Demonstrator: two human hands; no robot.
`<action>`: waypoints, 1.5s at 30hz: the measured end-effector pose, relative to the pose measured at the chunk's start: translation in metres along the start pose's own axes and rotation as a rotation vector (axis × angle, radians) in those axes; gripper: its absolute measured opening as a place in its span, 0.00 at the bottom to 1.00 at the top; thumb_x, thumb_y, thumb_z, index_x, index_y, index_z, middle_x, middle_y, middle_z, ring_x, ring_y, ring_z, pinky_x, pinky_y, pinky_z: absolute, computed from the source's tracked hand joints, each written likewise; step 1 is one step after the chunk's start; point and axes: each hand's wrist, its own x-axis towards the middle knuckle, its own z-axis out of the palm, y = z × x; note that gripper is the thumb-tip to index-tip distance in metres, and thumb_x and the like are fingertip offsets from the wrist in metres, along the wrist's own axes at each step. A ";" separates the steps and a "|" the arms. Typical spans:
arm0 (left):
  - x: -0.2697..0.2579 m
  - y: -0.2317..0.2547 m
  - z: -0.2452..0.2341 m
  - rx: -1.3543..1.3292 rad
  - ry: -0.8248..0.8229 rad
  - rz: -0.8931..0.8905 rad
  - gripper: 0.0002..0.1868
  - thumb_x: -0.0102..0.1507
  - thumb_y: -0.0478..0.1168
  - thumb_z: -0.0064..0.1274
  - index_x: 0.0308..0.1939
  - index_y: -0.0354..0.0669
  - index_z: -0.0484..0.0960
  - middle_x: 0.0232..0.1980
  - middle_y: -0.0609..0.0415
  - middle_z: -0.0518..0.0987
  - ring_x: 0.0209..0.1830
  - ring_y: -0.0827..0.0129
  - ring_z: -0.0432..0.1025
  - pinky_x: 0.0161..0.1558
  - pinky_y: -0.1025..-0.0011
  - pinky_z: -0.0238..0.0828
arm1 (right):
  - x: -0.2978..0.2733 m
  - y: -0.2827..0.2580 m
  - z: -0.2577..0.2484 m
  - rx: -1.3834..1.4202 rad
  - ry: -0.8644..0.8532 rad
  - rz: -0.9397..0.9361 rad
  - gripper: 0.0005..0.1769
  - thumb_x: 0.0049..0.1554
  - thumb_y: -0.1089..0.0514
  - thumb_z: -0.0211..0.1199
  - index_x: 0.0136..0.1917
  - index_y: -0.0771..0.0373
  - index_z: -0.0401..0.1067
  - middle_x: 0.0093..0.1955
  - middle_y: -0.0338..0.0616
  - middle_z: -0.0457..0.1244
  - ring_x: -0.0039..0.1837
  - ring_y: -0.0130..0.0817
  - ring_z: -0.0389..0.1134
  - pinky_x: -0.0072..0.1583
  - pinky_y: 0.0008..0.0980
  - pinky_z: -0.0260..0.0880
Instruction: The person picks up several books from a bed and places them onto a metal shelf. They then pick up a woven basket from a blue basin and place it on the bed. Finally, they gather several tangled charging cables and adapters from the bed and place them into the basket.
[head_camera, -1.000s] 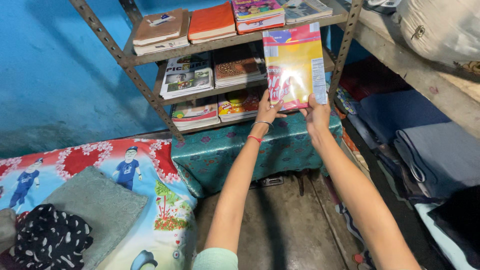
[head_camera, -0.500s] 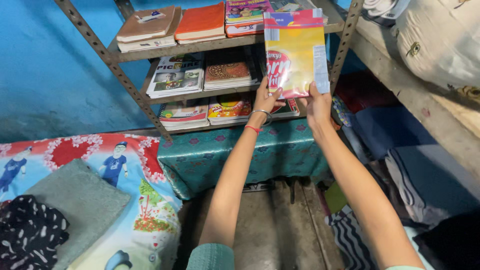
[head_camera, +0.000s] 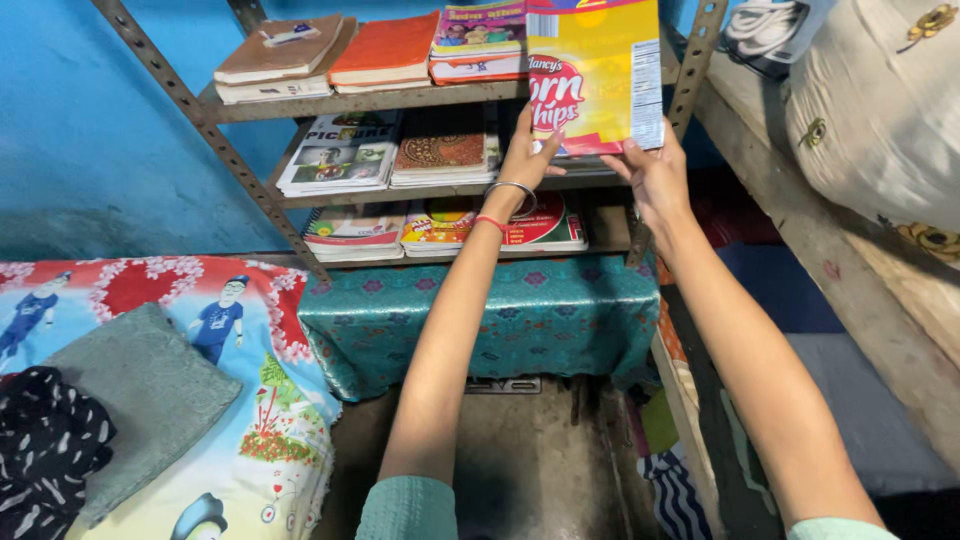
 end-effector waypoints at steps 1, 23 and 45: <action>0.007 0.002 -0.002 0.032 0.005 -0.006 0.43 0.67 0.36 0.54 0.79 0.49 0.43 0.63 0.52 0.75 0.55 0.63 0.78 0.36 0.65 0.87 | 0.007 0.000 -0.002 0.023 0.012 0.004 0.21 0.66 0.72 0.52 0.70 0.62 0.62 0.66 0.47 0.66 0.65 0.40 0.71 0.63 0.41 0.79; 0.050 0.048 -0.013 1.361 0.227 0.435 0.26 0.65 0.44 0.56 0.68 0.50 0.74 0.79 0.54 0.58 0.83 0.55 0.45 0.79 0.44 0.38 | 0.185 0.005 -0.046 -0.130 0.131 0.065 0.17 0.66 0.69 0.51 0.67 0.65 0.70 0.58 0.48 0.71 0.57 0.43 0.77 0.57 0.46 0.80; 0.079 0.009 -0.013 1.734 0.065 0.377 0.30 0.69 0.44 0.51 0.76 0.47 0.66 0.81 0.56 0.59 0.86 0.57 0.35 0.80 0.31 0.25 | 0.195 0.030 -0.075 -1.237 0.167 -0.515 0.33 0.57 0.49 0.80 0.59 0.78 0.72 0.55 0.69 0.67 0.57 0.60 0.69 0.59 0.48 0.69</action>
